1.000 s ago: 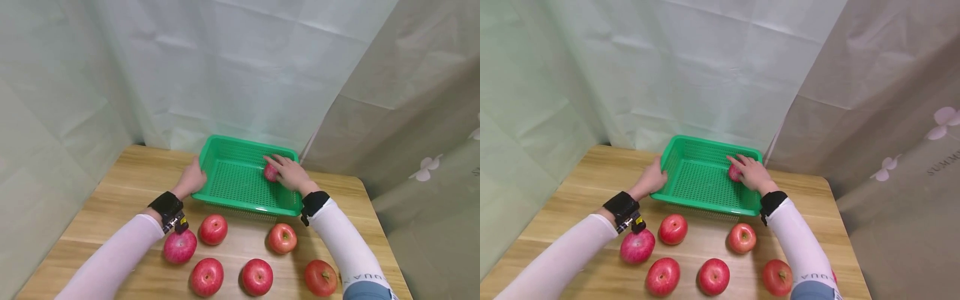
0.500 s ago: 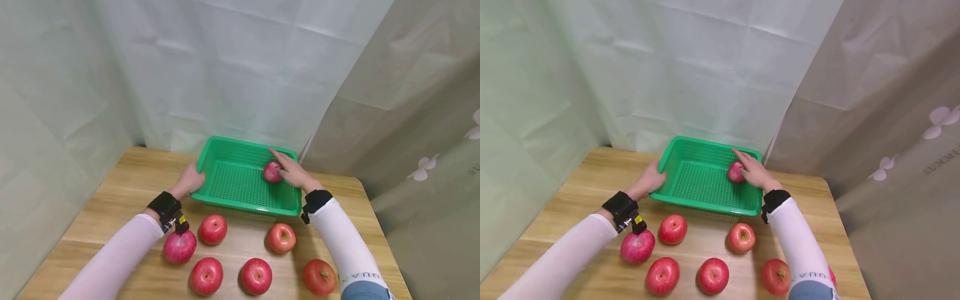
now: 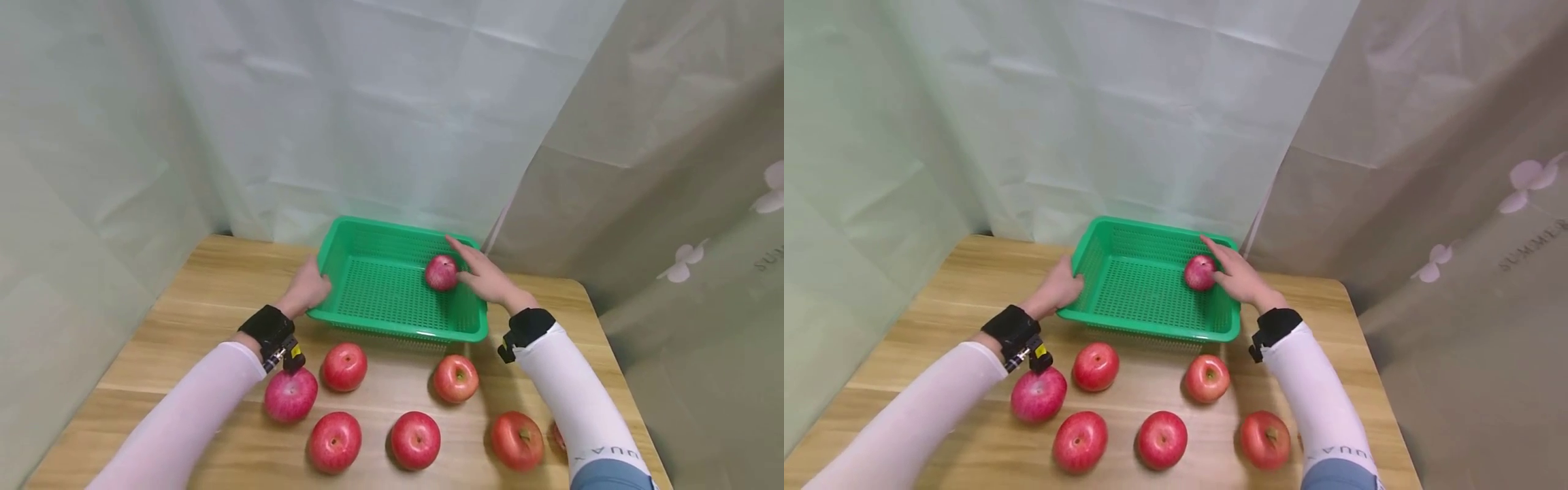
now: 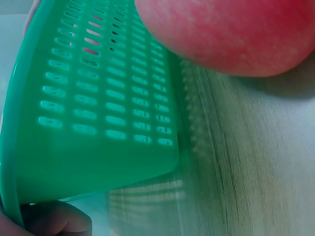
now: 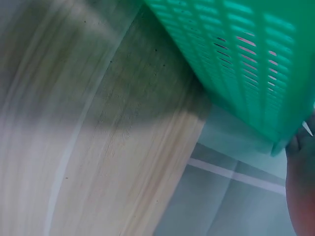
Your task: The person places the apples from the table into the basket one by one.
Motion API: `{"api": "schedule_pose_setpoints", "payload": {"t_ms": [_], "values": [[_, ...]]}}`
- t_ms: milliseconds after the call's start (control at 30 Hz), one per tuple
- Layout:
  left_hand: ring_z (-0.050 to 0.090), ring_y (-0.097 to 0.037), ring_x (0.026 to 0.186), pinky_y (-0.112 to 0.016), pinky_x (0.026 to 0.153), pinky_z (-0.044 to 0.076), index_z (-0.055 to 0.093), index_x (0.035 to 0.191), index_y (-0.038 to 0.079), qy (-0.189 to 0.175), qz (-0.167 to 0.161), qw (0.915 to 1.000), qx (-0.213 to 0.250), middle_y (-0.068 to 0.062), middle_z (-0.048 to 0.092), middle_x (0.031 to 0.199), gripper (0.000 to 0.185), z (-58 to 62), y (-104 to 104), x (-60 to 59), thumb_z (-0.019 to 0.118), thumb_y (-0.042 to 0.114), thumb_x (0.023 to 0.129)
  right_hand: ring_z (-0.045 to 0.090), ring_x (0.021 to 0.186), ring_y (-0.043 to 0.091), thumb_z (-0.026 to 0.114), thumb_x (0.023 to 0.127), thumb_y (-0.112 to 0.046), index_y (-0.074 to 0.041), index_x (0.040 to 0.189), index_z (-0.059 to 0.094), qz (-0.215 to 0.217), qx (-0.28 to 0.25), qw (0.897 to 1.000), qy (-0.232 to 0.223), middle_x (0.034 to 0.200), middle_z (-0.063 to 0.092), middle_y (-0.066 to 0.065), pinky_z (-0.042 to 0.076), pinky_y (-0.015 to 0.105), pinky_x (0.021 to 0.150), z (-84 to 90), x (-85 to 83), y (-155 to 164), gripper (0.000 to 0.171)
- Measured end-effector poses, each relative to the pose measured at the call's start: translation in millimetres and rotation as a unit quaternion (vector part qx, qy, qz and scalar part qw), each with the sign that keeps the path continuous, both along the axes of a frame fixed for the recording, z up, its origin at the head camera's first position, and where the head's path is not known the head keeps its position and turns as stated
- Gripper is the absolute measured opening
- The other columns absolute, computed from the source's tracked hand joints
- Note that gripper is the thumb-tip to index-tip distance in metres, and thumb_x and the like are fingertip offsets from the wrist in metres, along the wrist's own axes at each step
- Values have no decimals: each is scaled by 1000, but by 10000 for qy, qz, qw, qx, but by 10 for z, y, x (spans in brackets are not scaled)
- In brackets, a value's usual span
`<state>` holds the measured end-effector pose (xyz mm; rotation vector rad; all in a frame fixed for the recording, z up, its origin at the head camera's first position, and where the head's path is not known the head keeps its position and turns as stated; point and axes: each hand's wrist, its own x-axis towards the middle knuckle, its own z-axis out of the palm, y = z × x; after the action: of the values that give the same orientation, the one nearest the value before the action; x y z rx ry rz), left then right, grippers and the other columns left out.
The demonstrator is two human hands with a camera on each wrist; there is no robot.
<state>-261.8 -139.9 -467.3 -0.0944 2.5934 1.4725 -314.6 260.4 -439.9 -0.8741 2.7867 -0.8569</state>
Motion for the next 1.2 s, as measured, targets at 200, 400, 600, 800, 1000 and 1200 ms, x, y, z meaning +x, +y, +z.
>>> {"api": "schedule_pose_setpoints", "payload": {"t_ms": [200, 400, 600, 800, 1000, 1200], "values": [[57, -42, 110, -49, 85, 56, 23, 155, -16, 44, -24, 9994, -351, -37, 47, 141, 57, 37, -63, 9, 41, 1, 104, 21, 158, 45, 61, 105, -13, -23, 174, 17, 169, 143, 9998, -23, 175, 23, 16, 20, 66, 124, 152, 171, 154, 83], [55, -43, 113, -51, 87, 55, 21, 155, -17, 105, 61, 9984, -561, -39, 46, 142, 58, 77, -172, 49, 40, 1, 104, 26, 157, 44, 63, 106, -19, -19, 173, 21, 128, 427, 9990, -91, 172, 30, 19, 24, 68, 122, 243, 403, 446, 78], [58, -44, 110, -52, 85, 56, 23, 154, -19, 226, 106, 9955, -909, -41, 50, 138, 59, 96, -236, 69, 43, 3, 103, 34, 152, 49, 61, 108, -30, -11, 166, 40, -138, 1169, 9925, -342, 166, 41, 22, 31, 70, 118, 232, 762, 789, 64], [59, -44, 105, -50, 80, 57, 24, 154, -20, 250, 139, 9934, -1114, -41, 52, 134, 60, 80, -275, 68, 44, 4, 103, 46, 146, 46, 63, 107, -36, -11, 160, 51, -248, 1228, 9904, -584, 157, 54, 19, 37, 67, 115, 167, 1174, 1017, 59], [62, -39, 92, -43, 69, 57, 28, 151, -20, 278, 63, 9921, -1226, -37, 57, 123, 58, 44, -177, 114, 47, 5, 102, 58, 133, 45, 67, 105, -41, -8, 155, 56, -442, 1162, 9853, -1167, 147, 61, 20, 47, 66, 104, 254, 1688, 1231, 61], [61, -42, 100, -47, 76, 57, 26, 153, -20, 303, 2, 9924, -1189, -41, 55, 131, 59, 95, -159, 100, 45, 3, 101, 60, 127, 48, 72, 102, -37, -8, 153, 58, -338, 764, 9836, -1598, 146, 62, 20, 52, 66, 96, 226, 1973, 1362, 59]]}}
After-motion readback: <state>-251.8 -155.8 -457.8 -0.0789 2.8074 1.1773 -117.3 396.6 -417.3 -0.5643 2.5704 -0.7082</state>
